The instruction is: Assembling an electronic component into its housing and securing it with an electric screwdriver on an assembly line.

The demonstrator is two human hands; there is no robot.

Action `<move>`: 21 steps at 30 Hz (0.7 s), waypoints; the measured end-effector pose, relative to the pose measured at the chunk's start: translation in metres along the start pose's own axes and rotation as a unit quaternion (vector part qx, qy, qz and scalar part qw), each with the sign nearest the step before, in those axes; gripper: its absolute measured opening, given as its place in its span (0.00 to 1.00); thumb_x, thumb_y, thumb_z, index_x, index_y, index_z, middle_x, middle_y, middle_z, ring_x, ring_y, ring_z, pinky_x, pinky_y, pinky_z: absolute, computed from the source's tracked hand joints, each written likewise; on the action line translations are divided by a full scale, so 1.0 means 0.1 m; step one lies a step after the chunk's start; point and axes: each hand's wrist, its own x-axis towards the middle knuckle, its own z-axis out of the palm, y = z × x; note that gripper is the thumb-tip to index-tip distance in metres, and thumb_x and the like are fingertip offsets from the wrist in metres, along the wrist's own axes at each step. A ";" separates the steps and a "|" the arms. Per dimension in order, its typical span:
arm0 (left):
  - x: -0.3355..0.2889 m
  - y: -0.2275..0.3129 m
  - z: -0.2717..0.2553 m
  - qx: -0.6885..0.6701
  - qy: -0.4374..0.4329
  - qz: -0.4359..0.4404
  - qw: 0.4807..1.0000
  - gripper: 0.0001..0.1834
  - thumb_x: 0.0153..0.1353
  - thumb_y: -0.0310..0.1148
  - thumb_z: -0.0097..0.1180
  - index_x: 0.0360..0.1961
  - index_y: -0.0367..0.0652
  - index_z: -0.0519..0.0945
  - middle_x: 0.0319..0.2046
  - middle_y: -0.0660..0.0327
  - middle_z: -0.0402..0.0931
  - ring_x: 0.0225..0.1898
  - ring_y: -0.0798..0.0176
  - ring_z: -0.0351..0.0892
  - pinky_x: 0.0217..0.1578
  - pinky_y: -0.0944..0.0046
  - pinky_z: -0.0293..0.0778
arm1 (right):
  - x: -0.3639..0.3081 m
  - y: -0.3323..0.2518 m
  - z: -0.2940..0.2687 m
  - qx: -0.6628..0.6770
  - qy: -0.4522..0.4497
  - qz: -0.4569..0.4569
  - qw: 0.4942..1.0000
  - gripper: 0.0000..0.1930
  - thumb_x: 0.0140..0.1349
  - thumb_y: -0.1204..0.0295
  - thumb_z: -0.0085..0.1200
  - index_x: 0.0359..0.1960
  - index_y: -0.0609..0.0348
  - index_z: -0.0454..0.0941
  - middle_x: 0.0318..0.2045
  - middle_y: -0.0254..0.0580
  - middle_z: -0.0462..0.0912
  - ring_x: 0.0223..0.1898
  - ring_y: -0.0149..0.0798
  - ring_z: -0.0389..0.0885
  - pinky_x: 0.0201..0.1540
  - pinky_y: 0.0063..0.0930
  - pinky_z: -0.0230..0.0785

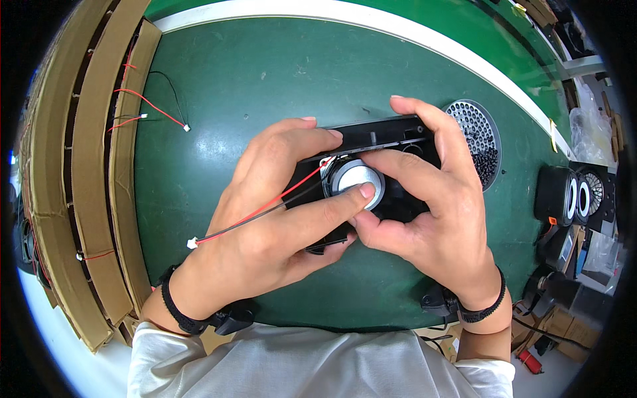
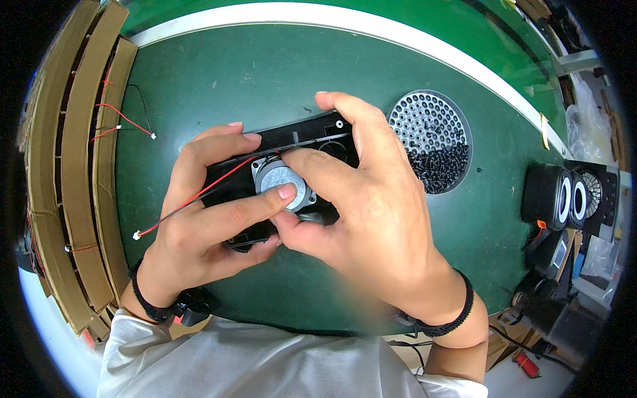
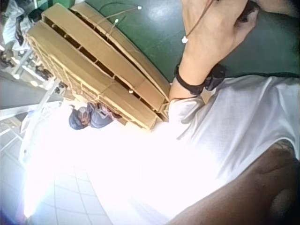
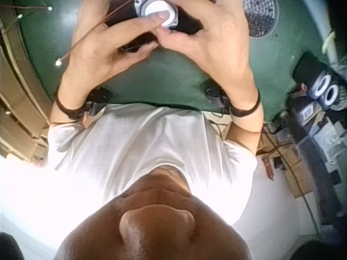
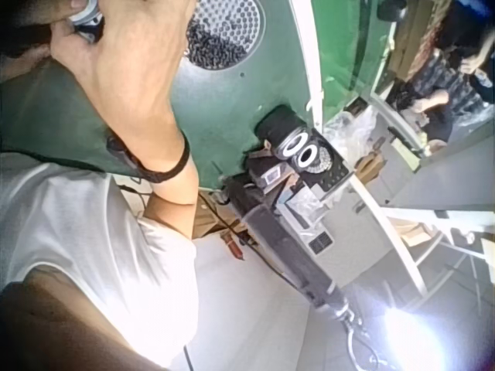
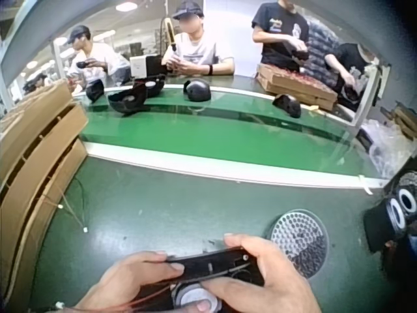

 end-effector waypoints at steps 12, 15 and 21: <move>0.02 0.06 0.03 -0.004 0.002 -0.006 1.000 0.34 0.28 0.27 0.79 0.46 0.51 0.88 0.56 0.45 0.71 0.57 0.41 0.73 0.60 0.38 0.71 | -1.27 0.00 -0.59 0.111 -0.046 -0.168 0.978 0.10 0.57 0.65 0.67 0.29 0.51 0.77 0.32 0.32 0.78 0.27 0.35 0.80 0.36 0.30 0.73; -0.18 -0.08 -0.07 0.015 0.014 -0.053 0.998 0.34 0.28 0.28 0.80 0.46 0.51 0.88 0.56 0.45 0.71 0.58 0.40 0.73 0.62 0.36 0.69 | -1.82 -0.31 -1.16 0.078 -0.028 -0.223 0.971 0.32 0.67 0.57 0.60 0.68 0.58 0.67 0.70 0.45 0.65 0.64 0.48 0.70 0.67 0.53 0.64; -0.02 0.05 0.03 0.010 -0.012 -0.022 1.000 0.35 0.29 0.27 0.80 0.47 0.50 0.87 0.57 0.44 0.70 0.59 0.40 0.73 0.67 0.35 0.65 | -0.59 0.05 -1.65 0.000 0.433 -0.030 0.901 0.17 0.71 0.72 0.54 0.51 0.80 0.77 0.58 0.65 0.77 0.58 0.49 0.80 0.63 0.48 0.74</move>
